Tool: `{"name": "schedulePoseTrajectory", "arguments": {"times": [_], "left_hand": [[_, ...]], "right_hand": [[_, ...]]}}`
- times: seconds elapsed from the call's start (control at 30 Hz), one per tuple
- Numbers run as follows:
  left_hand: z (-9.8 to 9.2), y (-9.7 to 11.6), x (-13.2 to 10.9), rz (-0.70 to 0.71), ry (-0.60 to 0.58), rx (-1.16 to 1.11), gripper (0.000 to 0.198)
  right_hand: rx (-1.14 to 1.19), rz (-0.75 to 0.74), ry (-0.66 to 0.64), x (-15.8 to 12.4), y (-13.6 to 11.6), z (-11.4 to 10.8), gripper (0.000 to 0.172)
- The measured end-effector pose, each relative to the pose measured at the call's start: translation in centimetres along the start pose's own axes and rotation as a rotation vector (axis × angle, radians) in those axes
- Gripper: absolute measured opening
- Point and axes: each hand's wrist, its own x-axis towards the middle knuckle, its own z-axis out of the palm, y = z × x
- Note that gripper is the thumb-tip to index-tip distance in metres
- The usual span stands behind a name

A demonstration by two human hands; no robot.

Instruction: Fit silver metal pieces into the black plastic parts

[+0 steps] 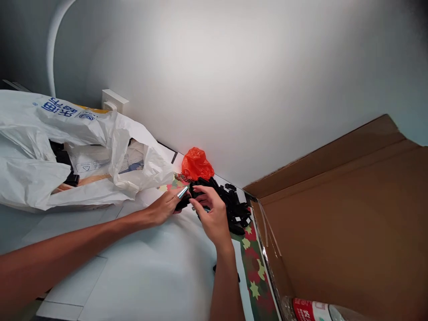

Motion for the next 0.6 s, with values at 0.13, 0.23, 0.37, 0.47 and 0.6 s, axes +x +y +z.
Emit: {"name": "schedulePoseTrajectory", "arguments": {"times": [0.13,0.23,0.37,0.47,0.6], "left_hand": [[-0.3,0.2,0.2,-0.064,0.02,-0.158,0.041],[-0.4,0.2,0.2,-0.024,0.053,-0.164,0.034],[-0.4,-0.1,0.1,-0.047,0.088,-0.161,0.027],[-0.5,-0.5,0.2,-0.076,0.066,-0.176,0.035],[-0.7,-0.5,0.3,-0.092,0.039,-0.179,0.043]], "right_hand": [[-0.13,0.064,0.028,0.9,1.5,-1.0,0.025],[-0.308,0.087,-0.089,1.3,2.6,-1.5,0.021],[-0.59,0.066,-0.236,1.1,3.2,-1.1,0.015],[-0.729,0.062,-0.261,0.7,3.3,-0.4,0.014],[-0.782,0.037,-0.254,0.4,3.5,0.2,0.018]]}}
